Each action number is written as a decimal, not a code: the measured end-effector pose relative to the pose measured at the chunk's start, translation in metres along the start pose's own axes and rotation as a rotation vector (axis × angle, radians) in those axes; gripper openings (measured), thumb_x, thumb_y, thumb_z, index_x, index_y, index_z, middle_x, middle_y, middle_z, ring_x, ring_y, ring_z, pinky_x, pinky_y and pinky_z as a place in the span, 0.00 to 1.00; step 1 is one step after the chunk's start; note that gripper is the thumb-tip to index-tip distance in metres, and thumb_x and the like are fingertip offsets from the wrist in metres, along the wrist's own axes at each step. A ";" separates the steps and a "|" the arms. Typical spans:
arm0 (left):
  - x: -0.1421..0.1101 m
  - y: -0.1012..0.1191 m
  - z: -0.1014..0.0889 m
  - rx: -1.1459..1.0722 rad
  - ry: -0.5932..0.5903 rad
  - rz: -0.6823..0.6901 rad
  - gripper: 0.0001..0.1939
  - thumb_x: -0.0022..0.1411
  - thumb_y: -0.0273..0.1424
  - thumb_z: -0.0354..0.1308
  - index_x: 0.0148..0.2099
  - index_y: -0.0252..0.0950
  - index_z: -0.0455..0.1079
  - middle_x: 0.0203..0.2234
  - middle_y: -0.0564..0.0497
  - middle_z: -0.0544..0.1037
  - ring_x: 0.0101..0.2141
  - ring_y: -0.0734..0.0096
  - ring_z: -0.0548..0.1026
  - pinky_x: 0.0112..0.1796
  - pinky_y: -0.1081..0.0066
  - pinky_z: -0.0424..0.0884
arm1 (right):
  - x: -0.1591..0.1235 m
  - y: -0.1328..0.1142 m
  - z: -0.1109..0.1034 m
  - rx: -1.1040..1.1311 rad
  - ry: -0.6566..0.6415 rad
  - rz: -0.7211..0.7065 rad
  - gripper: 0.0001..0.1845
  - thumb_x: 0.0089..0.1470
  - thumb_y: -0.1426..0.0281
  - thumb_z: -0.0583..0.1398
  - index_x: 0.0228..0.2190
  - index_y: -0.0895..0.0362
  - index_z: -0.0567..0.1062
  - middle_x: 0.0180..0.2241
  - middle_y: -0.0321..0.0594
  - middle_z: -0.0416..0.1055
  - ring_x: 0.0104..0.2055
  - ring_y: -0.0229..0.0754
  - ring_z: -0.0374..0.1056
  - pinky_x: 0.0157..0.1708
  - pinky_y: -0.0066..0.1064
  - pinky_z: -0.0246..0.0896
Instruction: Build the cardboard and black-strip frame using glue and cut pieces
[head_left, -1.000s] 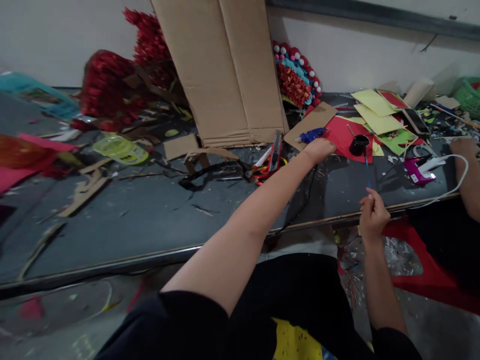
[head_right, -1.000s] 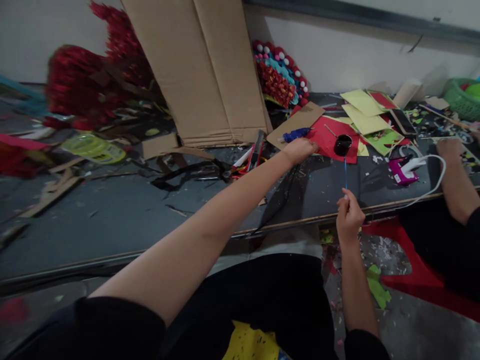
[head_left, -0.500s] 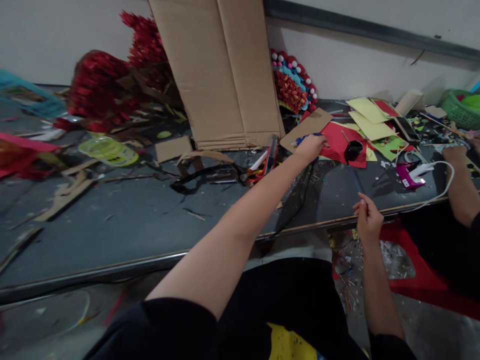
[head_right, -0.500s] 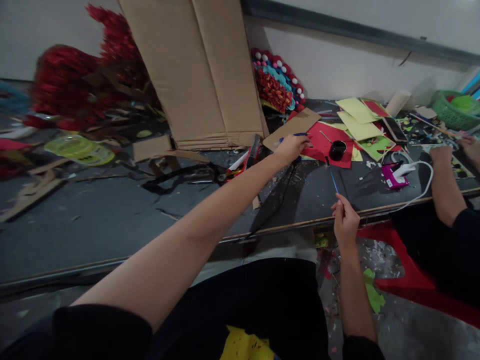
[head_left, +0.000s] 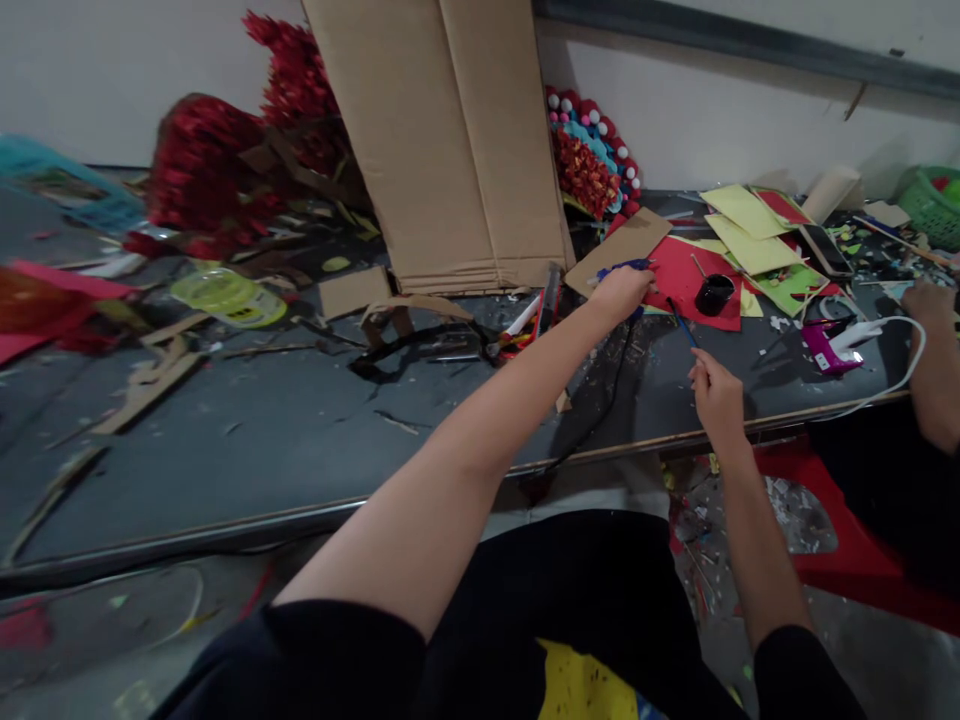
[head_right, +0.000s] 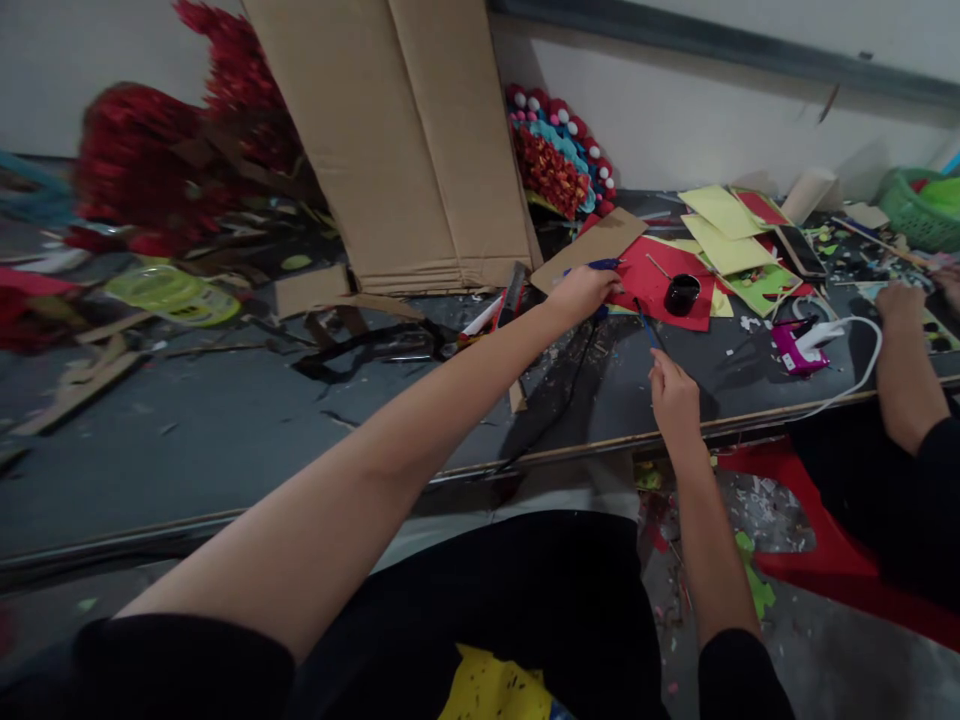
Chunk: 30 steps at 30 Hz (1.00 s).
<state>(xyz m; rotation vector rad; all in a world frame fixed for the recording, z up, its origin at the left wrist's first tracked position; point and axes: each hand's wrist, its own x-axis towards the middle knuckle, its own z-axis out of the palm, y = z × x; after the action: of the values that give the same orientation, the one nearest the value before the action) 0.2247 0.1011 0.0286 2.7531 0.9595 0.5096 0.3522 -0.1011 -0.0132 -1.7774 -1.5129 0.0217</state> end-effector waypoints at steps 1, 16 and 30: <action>-0.001 0.003 0.000 0.009 -0.009 -0.007 0.17 0.66 0.28 0.44 0.46 0.31 0.73 0.39 0.39 0.80 0.41 0.63 0.78 0.42 0.66 0.70 | 0.000 0.000 0.000 0.005 -0.001 0.003 0.21 0.59 0.66 0.47 0.44 0.60 0.74 0.29 0.42 0.75 0.27 0.39 0.70 0.36 0.33 0.66; 0.002 0.014 0.010 0.087 -0.099 0.037 0.15 0.66 0.28 0.46 0.44 0.30 0.73 0.36 0.38 0.79 0.40 0.61 0.78 0.40 0.67 0.70 | 0.000 -0.002 0.000 -0.004 -0.025 0.004 0.20 0.59 0.66 0.47 0.44 0.58 0.75 0.28 0.42 0.75 0.27 0.40 0.71 0.36 0.33 0.67; 0.000 0.025 0.000 0.322 -0.191 0.197 0.16 0.63 0.19 0.44 0.45 0.28 0.71 0.36 0.37 0.80 0.40 0.60 0.78 0.38 0.68 0.69 | -0.001 -0.006 -0.002 -0.020 -0.020 0.003 0.20 0.59 0.67 0.47 0.43 0.60 0.75 0.28 0.45 0.76 0.29 0.42 0.72 0.37 0.35 0.67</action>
<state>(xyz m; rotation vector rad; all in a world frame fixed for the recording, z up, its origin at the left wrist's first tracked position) 0.2388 0.0815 0.0356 3.1323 0.7888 0.1198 0.3477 -0.1035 -0.0087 -1.8001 -1.5292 0.0257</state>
